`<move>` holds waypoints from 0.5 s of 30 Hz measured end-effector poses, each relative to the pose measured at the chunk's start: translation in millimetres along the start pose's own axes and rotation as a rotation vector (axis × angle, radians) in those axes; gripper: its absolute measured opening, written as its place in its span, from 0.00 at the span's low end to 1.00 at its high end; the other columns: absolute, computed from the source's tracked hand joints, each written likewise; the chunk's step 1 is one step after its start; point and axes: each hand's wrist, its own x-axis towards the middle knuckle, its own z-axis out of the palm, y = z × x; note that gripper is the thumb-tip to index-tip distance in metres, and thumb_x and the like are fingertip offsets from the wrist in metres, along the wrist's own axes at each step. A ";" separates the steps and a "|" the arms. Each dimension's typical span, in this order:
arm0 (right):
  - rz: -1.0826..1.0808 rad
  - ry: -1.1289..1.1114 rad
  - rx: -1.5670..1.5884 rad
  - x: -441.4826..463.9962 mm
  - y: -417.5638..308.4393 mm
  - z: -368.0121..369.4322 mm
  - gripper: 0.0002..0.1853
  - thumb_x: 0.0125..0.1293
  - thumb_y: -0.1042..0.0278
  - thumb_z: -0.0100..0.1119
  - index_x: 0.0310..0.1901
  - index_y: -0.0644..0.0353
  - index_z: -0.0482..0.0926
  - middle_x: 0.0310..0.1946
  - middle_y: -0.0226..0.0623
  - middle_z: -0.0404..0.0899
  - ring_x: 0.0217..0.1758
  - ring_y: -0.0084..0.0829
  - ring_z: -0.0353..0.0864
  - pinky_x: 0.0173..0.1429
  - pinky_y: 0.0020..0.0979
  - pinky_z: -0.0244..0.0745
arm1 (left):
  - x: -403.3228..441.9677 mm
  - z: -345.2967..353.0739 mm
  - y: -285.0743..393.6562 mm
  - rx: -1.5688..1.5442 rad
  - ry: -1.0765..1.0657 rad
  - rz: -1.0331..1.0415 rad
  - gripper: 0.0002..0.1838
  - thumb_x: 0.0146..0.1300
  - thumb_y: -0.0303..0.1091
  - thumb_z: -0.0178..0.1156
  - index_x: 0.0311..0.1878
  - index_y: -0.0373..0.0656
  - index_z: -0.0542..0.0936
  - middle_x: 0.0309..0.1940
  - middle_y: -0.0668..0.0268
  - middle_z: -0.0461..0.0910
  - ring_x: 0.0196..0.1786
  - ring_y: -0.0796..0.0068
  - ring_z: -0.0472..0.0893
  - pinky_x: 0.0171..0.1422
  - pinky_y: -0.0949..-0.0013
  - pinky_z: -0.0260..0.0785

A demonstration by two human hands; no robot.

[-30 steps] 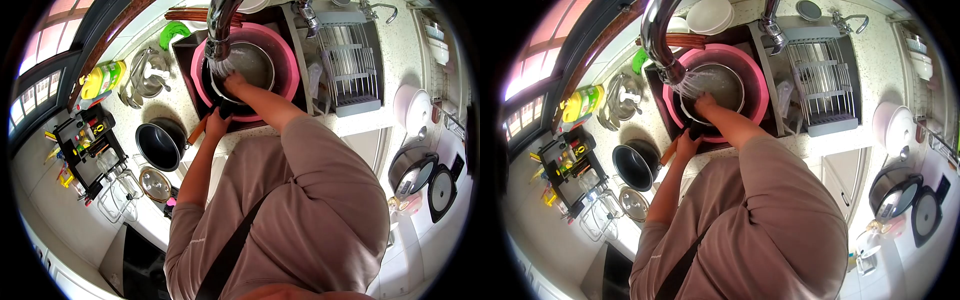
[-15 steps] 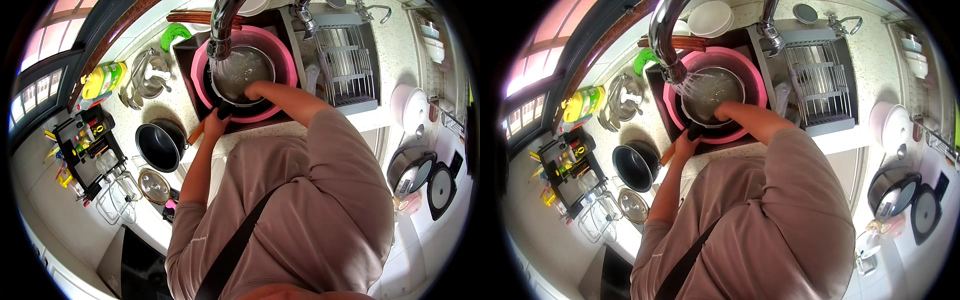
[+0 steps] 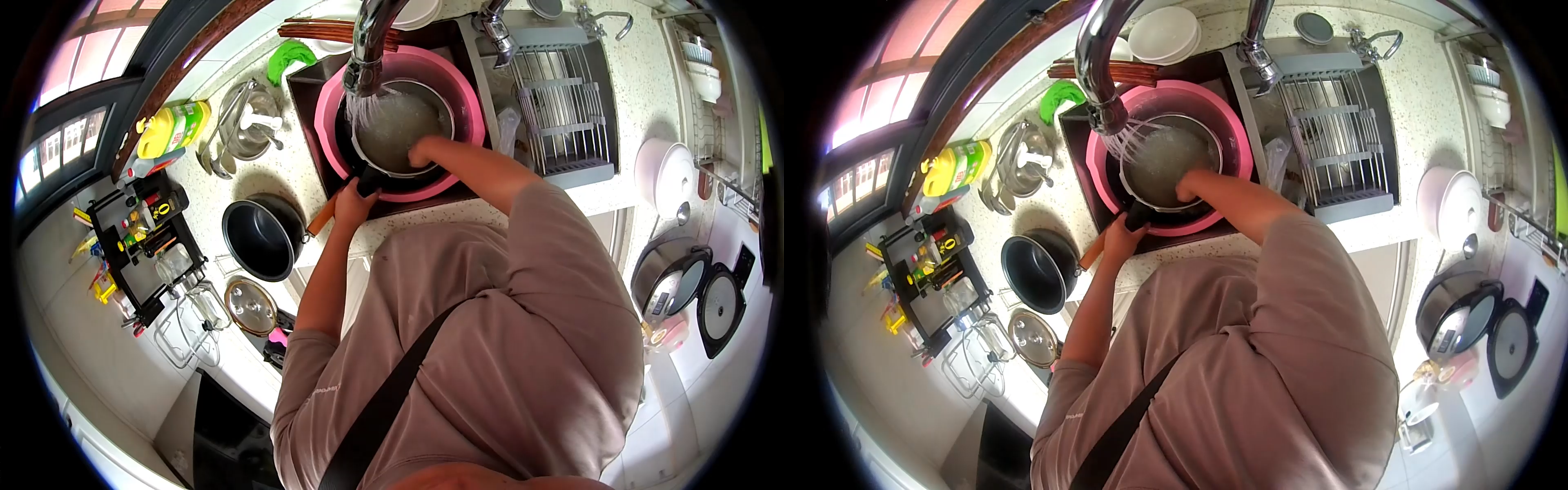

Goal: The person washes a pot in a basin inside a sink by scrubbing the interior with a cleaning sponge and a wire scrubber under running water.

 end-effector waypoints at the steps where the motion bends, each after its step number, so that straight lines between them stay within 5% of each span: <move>1: -0.095 -0.001 0.124 0.6 -7.3 -0.6 0.25 0.66 0.55 0.42 0.59 0.59 0.74 0.63 0.44 0.69 0.67 0.46 0.64 0.69 0.41 0.58 | 1.7 1.0 -2.6 0.000 -0.021 -0.009 0.23 0.49 0.44 0.70 0.43 0.38 0.78 0.33 0.49 0.81 0.39 0.50 0.81 0.42 0.56 0.72; 6: -0.134 0.044 0.494 -7.1 -19.1 -11.7 0.25 0.65 0.55 0.42 0.59 0.59 0.73 0.63 0.42 0.69 0.65 0.47 0.67 0.66 0.40 0.62 | 3.5 2.7 -9.3 -0.085 -0.053 -0.042 0.22 0.49 0.45 0.70 0.42 0.39 0.78 0.31 0.50 0.81 0.38 0.49 0.81 0.41 0.56 0.72; 9: -0.228 -0.114 0.100 -1.2 1.9 -15.0 0.31 0.65 0.49 0.45 0.62 0.62 0.69 0.67 0.46 0.63 0.69 0.47 0.62 0.70 0.44 0.55 | 4.6 2.4 -10.9 -0.053 -0.034 -0.021 0.22 0.49 0.45 0.70 0.41 0.39 0.78 0.31 0.50 0.81 0.37 0.49 0.81 0.40 0.55 0.72; 15: 0.334 0.594 -0.757 14.7 28.7 2.3 0.25 0.66 0.54 0.45 0.63 0.52 0.71 0.68 0.37 0.63 0.70 0.39 0.61 0.71 0.54 0.48 | 3.0 10.5 -8.4 -0.048 -0.043 -0.026 0.22 0.49 0.46 0.69 0.41 0.40 0.78 0.31 0.50 0.81 0.38 0.48 0.81 0.41 0.54 0.72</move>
